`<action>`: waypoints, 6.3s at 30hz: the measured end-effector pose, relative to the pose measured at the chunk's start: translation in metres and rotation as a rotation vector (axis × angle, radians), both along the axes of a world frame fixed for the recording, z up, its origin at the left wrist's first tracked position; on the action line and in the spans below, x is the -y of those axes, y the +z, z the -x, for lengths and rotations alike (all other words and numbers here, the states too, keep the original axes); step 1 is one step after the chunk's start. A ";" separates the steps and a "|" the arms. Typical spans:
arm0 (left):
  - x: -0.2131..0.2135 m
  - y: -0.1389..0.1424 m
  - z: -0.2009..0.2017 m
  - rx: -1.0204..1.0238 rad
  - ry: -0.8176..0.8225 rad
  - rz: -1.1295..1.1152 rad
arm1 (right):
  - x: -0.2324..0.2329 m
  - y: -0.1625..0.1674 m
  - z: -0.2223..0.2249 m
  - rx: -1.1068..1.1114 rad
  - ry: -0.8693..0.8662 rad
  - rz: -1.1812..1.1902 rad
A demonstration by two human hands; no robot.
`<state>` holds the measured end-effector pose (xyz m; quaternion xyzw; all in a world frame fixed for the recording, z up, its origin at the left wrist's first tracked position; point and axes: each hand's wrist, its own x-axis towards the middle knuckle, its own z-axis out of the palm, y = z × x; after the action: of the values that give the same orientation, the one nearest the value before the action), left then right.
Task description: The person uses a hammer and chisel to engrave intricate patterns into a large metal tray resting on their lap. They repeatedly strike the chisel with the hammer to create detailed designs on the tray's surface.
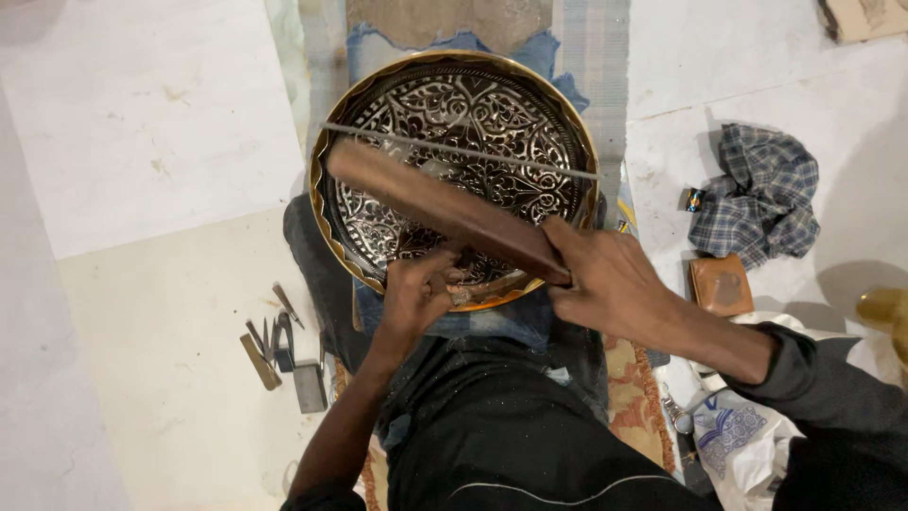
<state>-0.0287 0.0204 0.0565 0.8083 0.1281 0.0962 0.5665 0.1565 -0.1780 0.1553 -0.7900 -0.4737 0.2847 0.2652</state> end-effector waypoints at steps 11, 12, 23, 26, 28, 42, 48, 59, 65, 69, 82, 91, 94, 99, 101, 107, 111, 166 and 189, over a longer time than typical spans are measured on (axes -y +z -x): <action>-0.001 -0.014 0.001 0.083 -0.012 0.013 | -0.001 -0.002 0.002 -0.086 -0.204 -0.058; 0.000 -0.016 0.003 0.076 -0.011 0.009 | 0.000 -0.002 0.002 -0.096 -0.241 -0.130; 0.000 -0.014 -0.006 0.153 0.093 -0.010 | -0.001 0.002 0.021 -0.253 -0.184 -0.059; -0.004 -0.001 -0.005 0.002 0.033 0.017 | -0.001 0.000 0.018 -0.259 -0.232 -0.040; -0.003 0.004 -0.006 0.111 0.012 0.006 | -0.003 0.000 0.014 -0.256 -0.250 -0.110; 0.003 -0.012 -0.003 0.018 0.090 -0.050 | -0.020 0.012 -0.008 -0.034 -0.026 -0.040; -0.004 -0.012 -0.001 -0.117 0.038 -0.027 | -0.017 0.008 -0.005 0.130 0.143 0.316; -0.001 -0.013 -0.002 0.070 0.080 -0.022 | -0.009 0.005 0.000 0.005 -0.069 -0.023; -0.006 -0.004 -0.003 0.064 -0.005 -0.036 | -0.009 -0.001 0.003 0.029 -0.030 -0.026; -0.005 -0.005 -0.003 0.064 -0.003 -0.010 | -0.008 0.002 0.007 -0.176 -0.208 -0.174; -0.008 -0.011 0.000 0.006 -0.048 0.003 | 0.005 -0.011 0.006 -0.095 -0.077 -0.019; -0.010 -0.010 0.004 0.053 -0.043 -0.133 | 0.006 -0.007 0.012 -0.088 -0.143 -0.095; -0.011 -0.008 0.001 0.051 -0.057 -0.156 | 0.009 -0.012 0.010 -0.011 -0.034 -0.026; -0.010 -0.003 0.000 -0.016 -0.096 -0.040 | 0.016 -0.029 0.009 -0.074 -0.009 0.321; -0.011 -0.004 -0.003 -0.113 -0.102 -0.079 | 0.016 -0.033 0.013 -0.065 -0.093 0.133; -0.012 -0.010 -0.004 -0.080 -0.117 -0.145 | 0.020 -0.022 0.022 -0.068 -0.129 0.023; -0.014 -0.009 -0.003 -0.048 -0.141 -0.152 | 0.018 -0.016 0.025 -0.169 -0.317 -0.240; -0.006 -0.017 0.008 0.083 0.042 -0.064 | -0.012 0.002 0.004 -0.069 -0.102 -0.024; -0.008 -0.008 0.005 0.093 0.018 -0.044 | -0.010 0.003 0.004 0.024 -0.116 -0.031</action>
<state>-0.0339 0.0284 0.0486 0.8141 0.1065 0.1416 0.5530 0.1523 -0.1679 0.1582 -0.8153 -0.4346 0.2521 0.2877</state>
